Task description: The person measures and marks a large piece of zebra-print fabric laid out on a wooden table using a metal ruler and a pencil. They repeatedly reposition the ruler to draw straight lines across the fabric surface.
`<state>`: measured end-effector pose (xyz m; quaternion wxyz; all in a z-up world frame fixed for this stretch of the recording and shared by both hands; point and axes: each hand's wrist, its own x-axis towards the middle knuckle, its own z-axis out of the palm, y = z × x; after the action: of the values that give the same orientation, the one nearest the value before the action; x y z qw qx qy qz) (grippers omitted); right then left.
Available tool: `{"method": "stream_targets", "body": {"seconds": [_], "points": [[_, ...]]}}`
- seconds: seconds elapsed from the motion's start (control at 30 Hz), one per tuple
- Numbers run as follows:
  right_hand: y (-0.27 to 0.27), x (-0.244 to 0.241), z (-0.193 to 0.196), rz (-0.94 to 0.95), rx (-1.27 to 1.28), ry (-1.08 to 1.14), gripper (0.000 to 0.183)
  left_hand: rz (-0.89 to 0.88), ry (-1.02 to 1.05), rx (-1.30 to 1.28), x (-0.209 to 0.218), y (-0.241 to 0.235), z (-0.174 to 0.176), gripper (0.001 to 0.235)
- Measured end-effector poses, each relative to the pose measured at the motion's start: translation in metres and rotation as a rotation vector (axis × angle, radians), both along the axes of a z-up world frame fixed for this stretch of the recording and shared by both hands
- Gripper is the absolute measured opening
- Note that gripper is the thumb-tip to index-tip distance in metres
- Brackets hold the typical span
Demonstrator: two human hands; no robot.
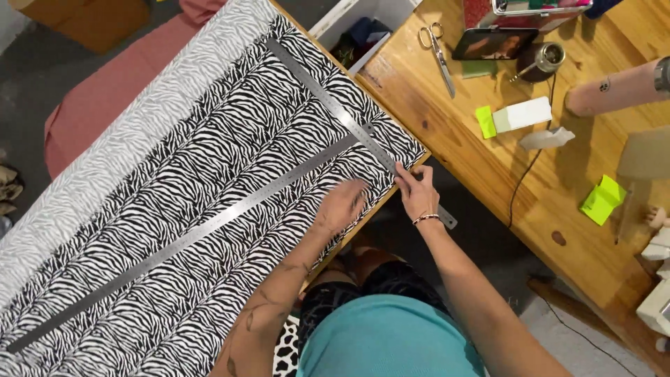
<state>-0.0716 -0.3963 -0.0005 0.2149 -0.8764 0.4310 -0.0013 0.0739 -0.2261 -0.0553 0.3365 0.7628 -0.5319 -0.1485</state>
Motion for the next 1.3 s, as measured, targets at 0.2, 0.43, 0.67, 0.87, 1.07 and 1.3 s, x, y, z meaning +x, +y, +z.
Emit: {"method": "stream_targets", "body": {"seconds": [0.2, 0.43, 0.67, 0.87, 1.07, 1.3], "points": [[-0.007, 0.001, 0.006, 0.015, 0.044, 0.045, 0.036, 0.255, -0.337, 0.144, 0.066, -0.022, 0.04, 0.065], [-0.023, -0.004, 0.012, 0.073, 0.026, 0.067, 0.037, 0.193, -0.345, 0.249, 0.065, 0.039, 0.049, 0.065], [-0.038, -0.018, -0.009, 0.166, -0.034, 0.009, 0.038, 0.224, -0.357, 0.417, 0.048, 0.114, 0.045, 0.071], [-0.031, -0.02, -0.016, 0.204, 0.001, -0.033, 0.041, 0.401, -0.379, 0.458, 0.033, 0.156, 0.052, 0.075], [-0.031, -0.021, -0.01, 0.217, 0.009, -0.073, 0.04, 0.672, -0.338, 0.492, 0.017, 0.155, 0.065, 0.096], [-0.034, -0.019, -0.005, 0.2, -0.03, -0.063, 0.039, 1.009, -0.181, 0.58, 0.019, 0.148, 0.055, 0.12]]}}
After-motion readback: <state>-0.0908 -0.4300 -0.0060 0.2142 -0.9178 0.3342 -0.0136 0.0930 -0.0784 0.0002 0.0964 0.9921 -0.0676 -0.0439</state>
